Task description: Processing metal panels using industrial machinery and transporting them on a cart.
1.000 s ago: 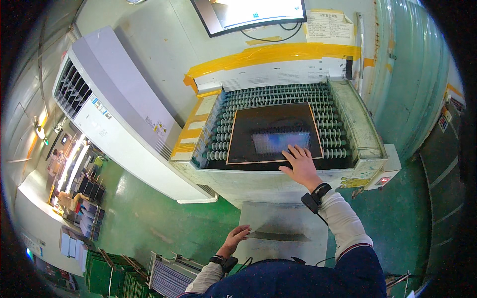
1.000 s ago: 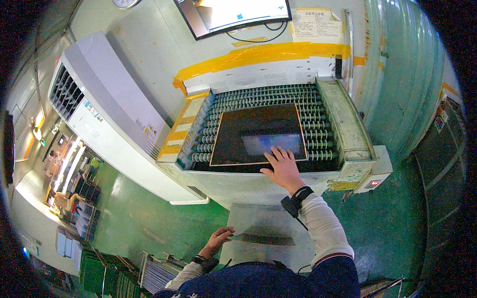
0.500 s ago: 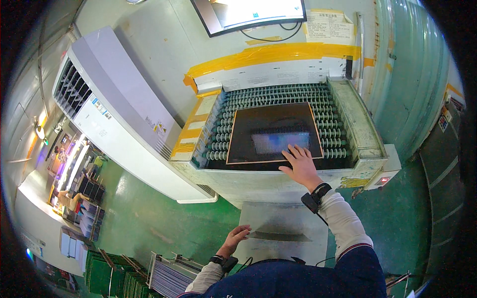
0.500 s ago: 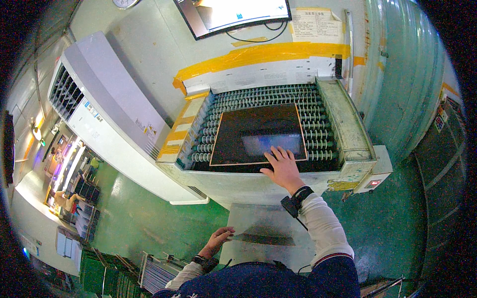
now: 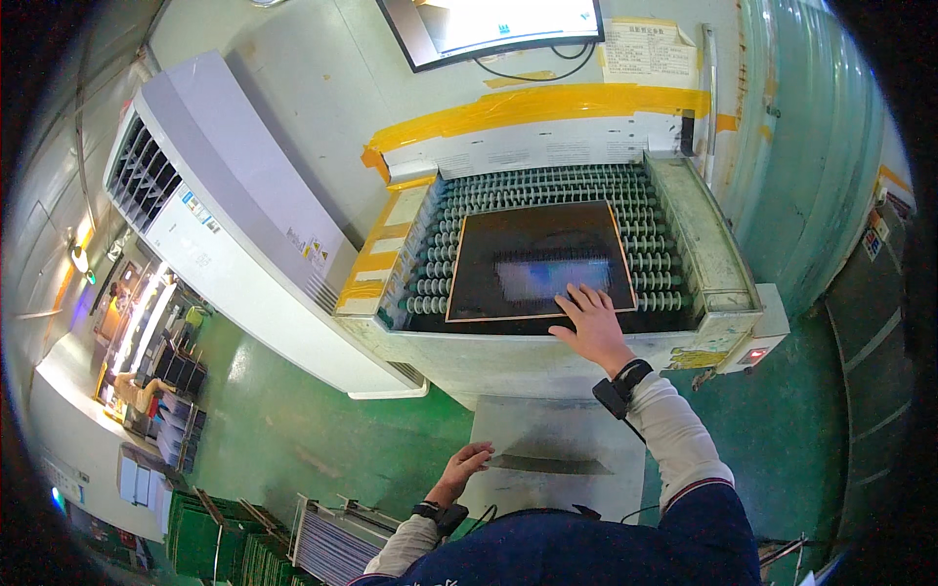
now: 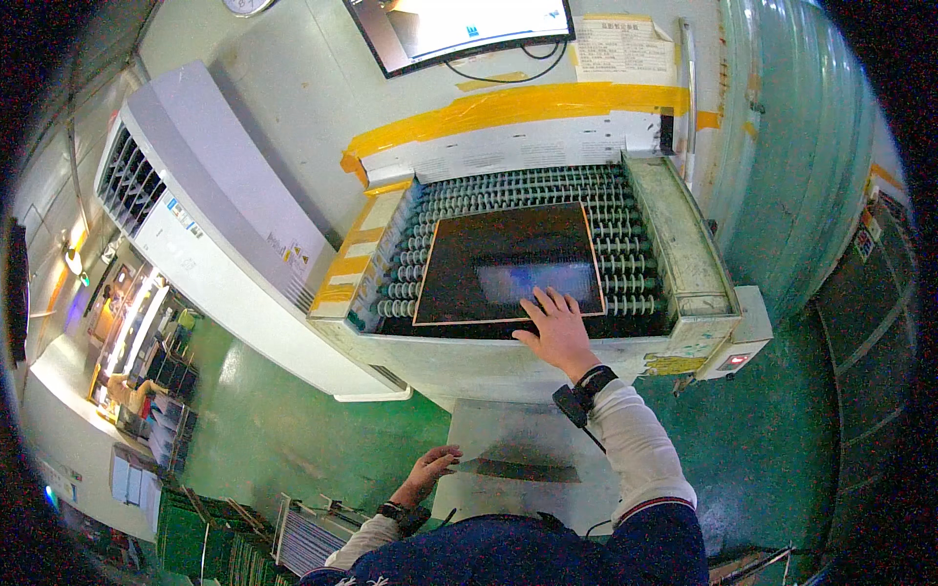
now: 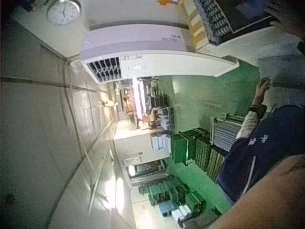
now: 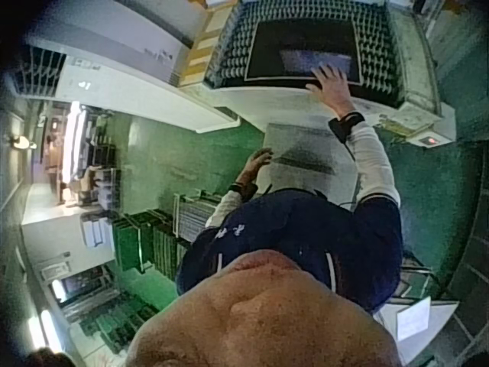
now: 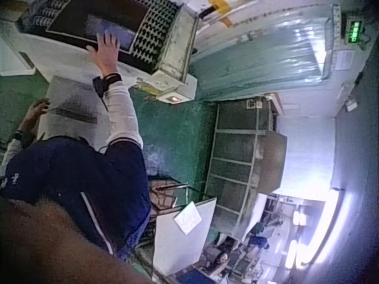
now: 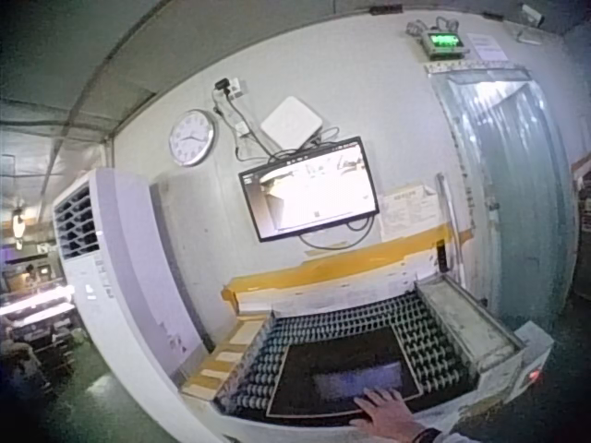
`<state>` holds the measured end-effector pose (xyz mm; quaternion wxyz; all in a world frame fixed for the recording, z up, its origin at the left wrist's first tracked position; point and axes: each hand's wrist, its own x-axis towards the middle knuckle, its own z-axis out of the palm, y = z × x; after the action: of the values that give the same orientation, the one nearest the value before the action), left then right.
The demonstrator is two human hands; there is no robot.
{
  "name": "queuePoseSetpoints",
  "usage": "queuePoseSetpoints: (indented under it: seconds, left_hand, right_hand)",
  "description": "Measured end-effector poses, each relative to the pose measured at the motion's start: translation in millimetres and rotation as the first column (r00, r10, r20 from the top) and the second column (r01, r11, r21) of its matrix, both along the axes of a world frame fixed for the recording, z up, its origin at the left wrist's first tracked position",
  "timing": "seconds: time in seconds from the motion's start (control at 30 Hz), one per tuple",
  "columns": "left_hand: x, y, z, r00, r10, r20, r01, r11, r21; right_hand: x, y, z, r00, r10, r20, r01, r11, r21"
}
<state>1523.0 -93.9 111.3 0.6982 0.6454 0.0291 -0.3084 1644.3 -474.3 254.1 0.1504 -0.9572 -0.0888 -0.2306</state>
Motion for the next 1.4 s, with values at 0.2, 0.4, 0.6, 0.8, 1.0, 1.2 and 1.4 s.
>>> queuePoseSetpoints:
  seconds: [0.2, 0.4, 0.6, 0.8, 1.0, 1.2, 1.4]
  left_hand:
    - [-0.2, -0.7, 2.0, 1.0, 0.001, -0.006, -0.001, 1.0, 0.003]
    - [-0.3, -0.6, 1.9, 1.0, 0.011, -0.023, -0.011, 1.0, 0.001]
    - [0.4, -0.5, -0.2, 1.0, 0.009, -0.024, -0.009, 1.0, -0.002]
    - [0.8, 0.1, -1.5, 1.0, 0.005, -0.006, -0.005, 1.0, 0.005]
    - [1.4, -1.2, 2.1, 1.0, -0.003, 0.0, 0.003, 1.0, 0.011]
    - [1.5, 1.0, -2.2, 1.0, -0.006, -0.015, 0.006, 1.0, -0.007]
    - [1.7, 2.0, -5.6, 1.0, -0.001, -0.016, 0.001, 1.0, -0.006]
  right_hand:
    - [0.3, -0.8, -1.1, 1.0, -0.001, 0.014, 0.001, 1.0, -0.01]
    - [-0.1, -0.2, -0.2, 1.0, 0.003, 0.004, -0.003, 1.0, -0.007]
    - [-0.1, -1.0, -0.7, 1.0, 0.002, 0.009, -0.002, 1.0, -0.007]
    - [-0.4, -0.5, 0.6, 1.0, 0.005, 0.012, -0.005, 1.0, -0.007]
    - [-0.4, -0.8, 0.3, 1.0, 0.007, 0.014, -0.007, 1.0, -0.001]
    - [0.2, 0.1, 0.3, 1.0, 0.003, 0.002, -0.003, 1.0, 0.0]
    - [1.1, 0.2, -0.6, 1.0, 0.001, 0.002, -0.001, 1.0, -0.005]
